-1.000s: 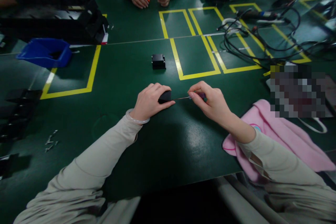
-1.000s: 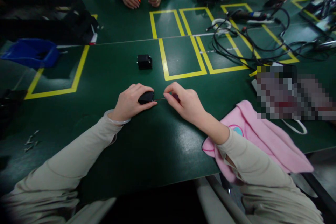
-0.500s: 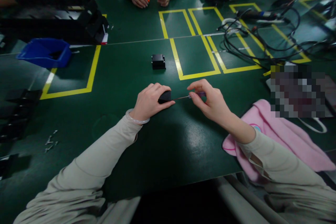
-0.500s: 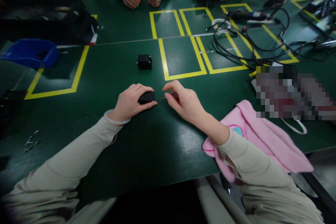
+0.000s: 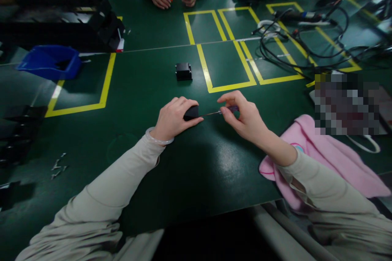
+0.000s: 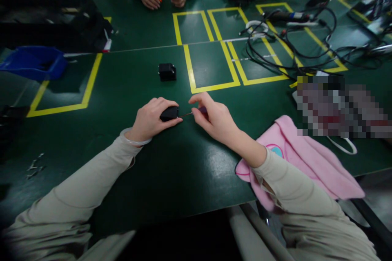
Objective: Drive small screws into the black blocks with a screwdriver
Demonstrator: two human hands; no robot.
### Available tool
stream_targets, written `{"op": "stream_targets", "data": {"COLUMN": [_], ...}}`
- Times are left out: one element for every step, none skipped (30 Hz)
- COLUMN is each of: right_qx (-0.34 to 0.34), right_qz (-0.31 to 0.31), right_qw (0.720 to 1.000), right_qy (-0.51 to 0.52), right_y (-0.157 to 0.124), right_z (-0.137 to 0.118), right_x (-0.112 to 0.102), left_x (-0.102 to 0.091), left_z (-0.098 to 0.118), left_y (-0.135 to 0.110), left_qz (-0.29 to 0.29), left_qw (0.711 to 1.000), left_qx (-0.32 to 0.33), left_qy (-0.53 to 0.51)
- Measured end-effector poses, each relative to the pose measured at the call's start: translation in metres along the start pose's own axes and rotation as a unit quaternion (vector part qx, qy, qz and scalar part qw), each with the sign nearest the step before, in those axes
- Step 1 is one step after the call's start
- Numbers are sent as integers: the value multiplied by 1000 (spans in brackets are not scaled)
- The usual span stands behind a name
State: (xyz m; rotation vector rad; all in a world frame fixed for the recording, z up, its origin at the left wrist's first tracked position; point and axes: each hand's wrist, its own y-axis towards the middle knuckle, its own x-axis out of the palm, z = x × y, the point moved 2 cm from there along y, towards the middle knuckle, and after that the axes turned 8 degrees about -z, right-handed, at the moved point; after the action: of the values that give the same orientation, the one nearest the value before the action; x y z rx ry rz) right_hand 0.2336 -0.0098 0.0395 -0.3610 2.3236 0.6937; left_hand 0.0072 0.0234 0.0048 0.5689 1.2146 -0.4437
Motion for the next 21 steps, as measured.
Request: {"op": "stream_targets", "data": {"right_qx": [3,6,10,13,14,13,10,6,3,0,0,1,4,8,12,15,15,13,8,3,-1], "right_qz": [-2,-6,-11,-16,-20,-20,-19,-15,-11,-8,-6,-5,-7,-11,-16,-21,-24,-23,-18,-12,-5], "right_qw": [1000,1000,1000,1000,1000,1000,1000,1000,1000,1000,1000,1000,1000,1000,1000,1000,1000,1000,1000,1000,1000], "right_qy": [0,1,2,3,3,4,4,5,5,6,7,8,8,9,11,12,13,13,12,8,4], "right_y": [0,0,0,0,0,0,0,0,0,0,0,0,0,0,0,0,0,0,0,0,0], "right_z": [0,1,1,1,2,2,1,1,0,0,0,0,1,1,2,2,2,1,1,0,-1], "right_x": [0,0,0,0,0,0,0,0,0,0,-1,-1,-1,0,0,0,0,0,0,-1,-1], "left_x": [0,0,0,0,0,0,-1,-1,-1,-1,-1,-1,-1,-1,-1,-1,-1,-1,0,0,0], "left_z": [0,0,0,0,0,0,0,0,1,1,1,1,1,0,0,0,0,0,0,0,0], "left_y": [0,0,0,0,0,0,0,0,0,0,0,0,0,0,0,-1,-1,-1,-1,-1,-1], "left_qz": [0,-1,-1,-2,-3,-4,-5,-6,-7,-6,-5,-5,-3,-3,-2,-3,-4,-4,-6,-6,-7], "left_qw": [1000,1000,1000,1000,1000,1000,1000,1000,1000,1000,1000,1000,1000,1000,1000,1000,1000,1000,1000,1000,1000], "left_qx": [1,1,1,0,-1,-3,-4,-4,-4,-4,-4,-3,-3,-3,-3,-4,-4,-4,-5,-5,-6], "left_qy": [-1,-1,-2,-2,-1,-1,0,1,1,1,0,-1,-2,-3,-4,-4,-3,-2,-1,0,1]}}
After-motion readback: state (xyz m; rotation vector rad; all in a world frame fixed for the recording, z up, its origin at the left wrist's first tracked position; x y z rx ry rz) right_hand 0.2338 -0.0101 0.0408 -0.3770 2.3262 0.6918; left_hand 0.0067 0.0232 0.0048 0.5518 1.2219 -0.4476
